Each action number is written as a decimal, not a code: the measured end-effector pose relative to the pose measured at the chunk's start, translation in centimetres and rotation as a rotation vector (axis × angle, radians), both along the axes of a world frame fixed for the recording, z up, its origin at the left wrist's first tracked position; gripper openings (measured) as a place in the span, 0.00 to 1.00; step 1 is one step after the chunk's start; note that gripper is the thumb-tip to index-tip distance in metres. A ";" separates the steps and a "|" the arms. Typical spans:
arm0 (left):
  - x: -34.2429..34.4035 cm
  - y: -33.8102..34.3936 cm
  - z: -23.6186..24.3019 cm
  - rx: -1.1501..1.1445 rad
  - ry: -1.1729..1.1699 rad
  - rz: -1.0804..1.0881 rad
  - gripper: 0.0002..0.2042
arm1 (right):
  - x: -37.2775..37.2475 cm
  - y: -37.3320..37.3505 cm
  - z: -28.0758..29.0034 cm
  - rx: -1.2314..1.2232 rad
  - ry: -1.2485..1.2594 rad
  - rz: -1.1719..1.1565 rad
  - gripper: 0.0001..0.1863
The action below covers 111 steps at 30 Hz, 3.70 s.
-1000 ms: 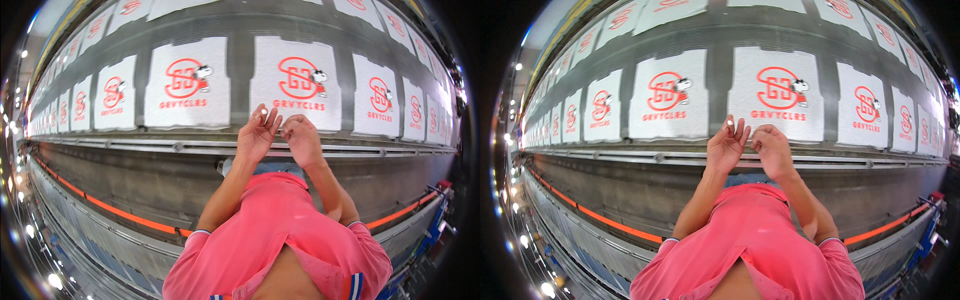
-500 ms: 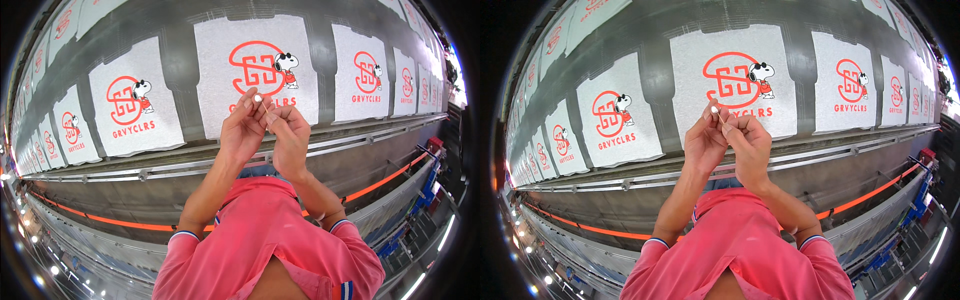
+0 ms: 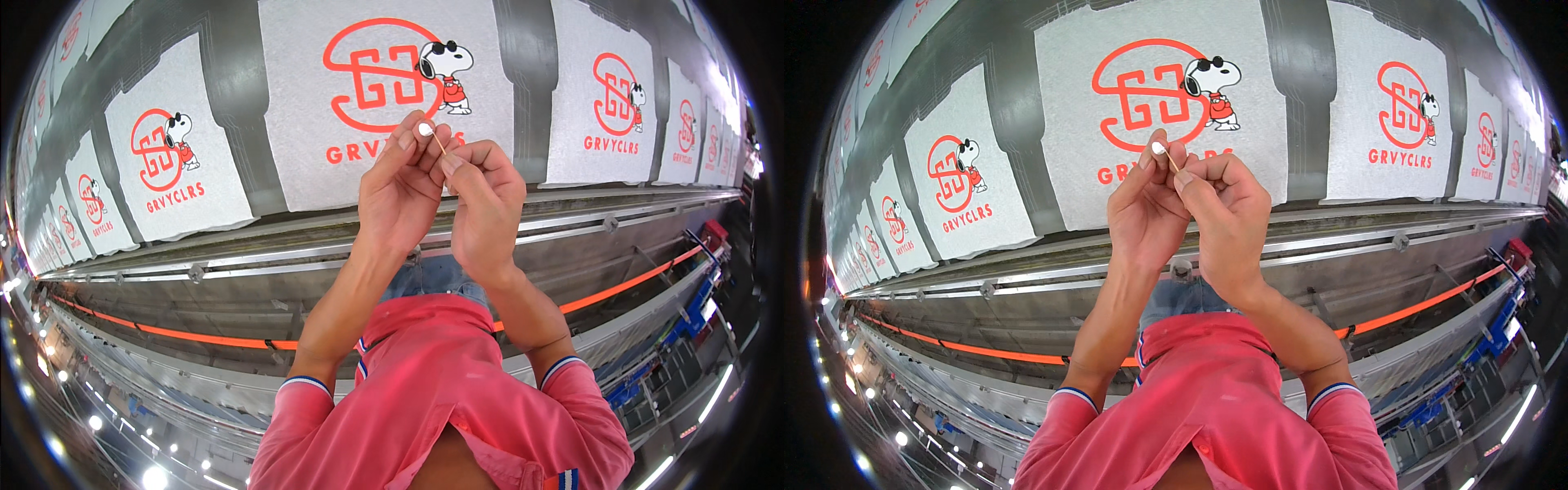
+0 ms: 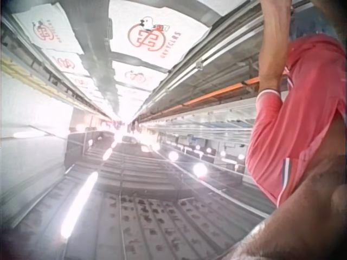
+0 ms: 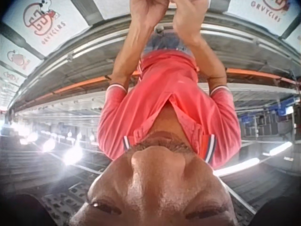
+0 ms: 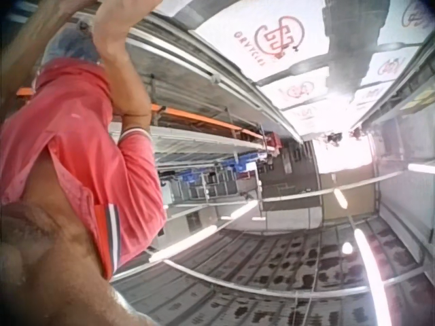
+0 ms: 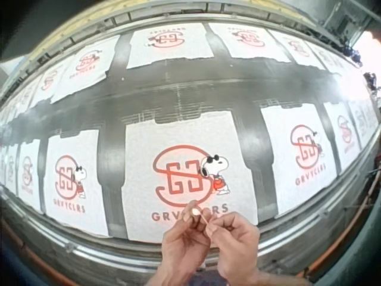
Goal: The person uses a small pointed tool to touch up and correct red ink details on a cartoon graphic printed on white t-shirts moving along a conveyor belt. The person repeatedly pokes at specific areas of the print, likely removing smudges or adding missing ink, while the shirts advance on the line.
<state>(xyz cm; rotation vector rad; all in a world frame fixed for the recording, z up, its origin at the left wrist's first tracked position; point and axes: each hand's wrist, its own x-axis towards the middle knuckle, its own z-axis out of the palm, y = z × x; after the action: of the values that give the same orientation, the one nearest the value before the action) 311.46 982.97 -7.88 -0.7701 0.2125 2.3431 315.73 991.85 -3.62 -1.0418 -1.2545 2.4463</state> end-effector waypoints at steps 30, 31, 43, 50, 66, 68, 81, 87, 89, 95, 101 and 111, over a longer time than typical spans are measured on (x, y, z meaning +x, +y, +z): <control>5.3 -16.0 -10.5 0.032 0.397 0.406 0.21 | 1.5 12.3 -14.7 0.781 0.005 0.145 0.04; 5.8 -16.5 -10.5 0.027 0.410 0.389 0.19 | 1.4 12.6 -15.1 0.852 0.023 0.167 0.05; 5.9 -16.4 -10.7 0.064 0.459 0.377 0.13 | 1.0 11.8 -17.8 1.479 0.131 0.321 0.09; 5.9 -16.2 -10.6 0.068 0.448 0.372 0.13 | 1.0 11.6 -18.2 1.510 0.123 0.299 0.09; 5.8 -16.1 -10.4 0.053 0.421 0.362 0.12 | 0.9 11.6 -18.1 1.515 0.115 0.311 0.08; 5.8 -16.0 -10.4 0.046 0.427 0.359 0.12 | 0.9 11.6 -18.2 1.524 0.112 0.315 0.08; 5.7 -15.9 -10.3 0.029 0.423 0.370 0.14 | 0.9 11.7 -18.1 1.505 0.103 0.321 0.09; 5.6 -16.1 -10.4 0.031 0.429 0.370 0.13 | 0.7 11.5 -18.3 1.520 0.113 0.322 0.09; 5.6 -16.2 -10.3 0.030 0.432 0.366 0.13 | 0.8 11.4 -18.3 1.498 0.113 0.323 0.09; 5.8 -16.2 -10.5 0.049 0.444 0.368 0.12 | 1.3 11.5 -17.3 1.256 0.064 0.236 0.07; 6.3 -14.9 -9.9 -0.015 0.435 0.386 0.16 | 4.3 14.9 -14.4 1.025 0.004 0.037 0.06; 13.5 9.3 -6.1 0.167 0.409 0.250 0.15 | 15.5 36.3 -12.2 1.093 0.005 -0.114 0.07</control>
<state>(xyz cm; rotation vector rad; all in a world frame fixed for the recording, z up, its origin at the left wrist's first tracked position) 324.97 992.26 -13.99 -0.2401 0.0959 2.6992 331.20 1028.19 -15.86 -0.7093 -2.0362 1.2672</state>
